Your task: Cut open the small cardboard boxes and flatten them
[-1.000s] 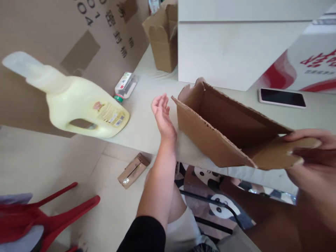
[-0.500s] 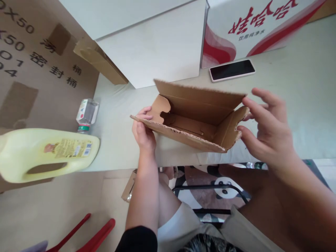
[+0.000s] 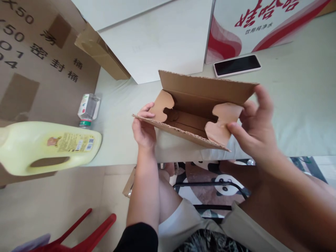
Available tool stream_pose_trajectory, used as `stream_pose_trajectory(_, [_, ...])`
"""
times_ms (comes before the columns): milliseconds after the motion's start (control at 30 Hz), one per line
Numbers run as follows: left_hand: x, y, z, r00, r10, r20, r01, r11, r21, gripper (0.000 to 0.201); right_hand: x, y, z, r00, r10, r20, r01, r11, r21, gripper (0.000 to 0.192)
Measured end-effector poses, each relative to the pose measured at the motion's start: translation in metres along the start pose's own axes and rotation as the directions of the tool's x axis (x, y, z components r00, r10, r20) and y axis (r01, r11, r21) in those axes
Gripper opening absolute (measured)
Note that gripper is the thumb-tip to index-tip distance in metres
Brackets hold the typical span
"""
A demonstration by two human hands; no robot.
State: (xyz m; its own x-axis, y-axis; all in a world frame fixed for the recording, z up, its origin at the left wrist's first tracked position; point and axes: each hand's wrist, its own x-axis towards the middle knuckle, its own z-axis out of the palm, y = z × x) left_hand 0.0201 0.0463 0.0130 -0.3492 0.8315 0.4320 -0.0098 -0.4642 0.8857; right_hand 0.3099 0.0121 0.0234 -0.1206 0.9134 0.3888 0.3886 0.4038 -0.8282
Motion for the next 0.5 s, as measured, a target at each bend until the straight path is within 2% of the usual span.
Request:
stream_pose_trajectory(67, [0.000,-0.001,-0.001,1.000,-0.025,0.007,0.025,1.000,-0.015,0.054,0.001,-0.001,0.002,1.000,-0.003,-0.017,0.005,0.989,0.150,0.082])
stream_pose_trajectory(100, [-0.001,-0.001,-0.001,0.999,-0.047,0.006,0.047,0.999,-0.014,0.053,0.001,-0.001,0.002,1.000,-0.009,-0.014,0.012,0.984,0.175,0.074])
stream_pose_trajectory(167, [-0.001,-0.004,-0.001,0.995,-0.096,-0.005,0.096,0.995,0.000,0.051,0.000,0.000,0.001,0.999,-0.028,0.020,0.025,0.988,0.154,0.047])
stream_pose_trajectory(233, [0.000,-0.007,-0.002,0.993,-0.118,-0.017,0.118,0.993,0.013,0.050,-0.001,0.000,0.000,0.995,-0.065,0.069,0.054,0.988,0.146,0.034])
stream_pose_trajectory(367, [0.002,-0.016,-0.008,0.996,-0.092,-0.020,0.093,0.995,0.048,0.047,-0.004,-0.001,0.002,0.987,-0.121,0.107,0.097,0.974,0.206,0.042])
stream_pose_trajectory(500, [0.006,-0.021,-0.014,1.000,-0.027,0.014,0.026,0.995,0.094,0.045,-0.006,-0.005,0.003,0.982,-0.124,0.146,0.104,0.985,0.136,0.035])
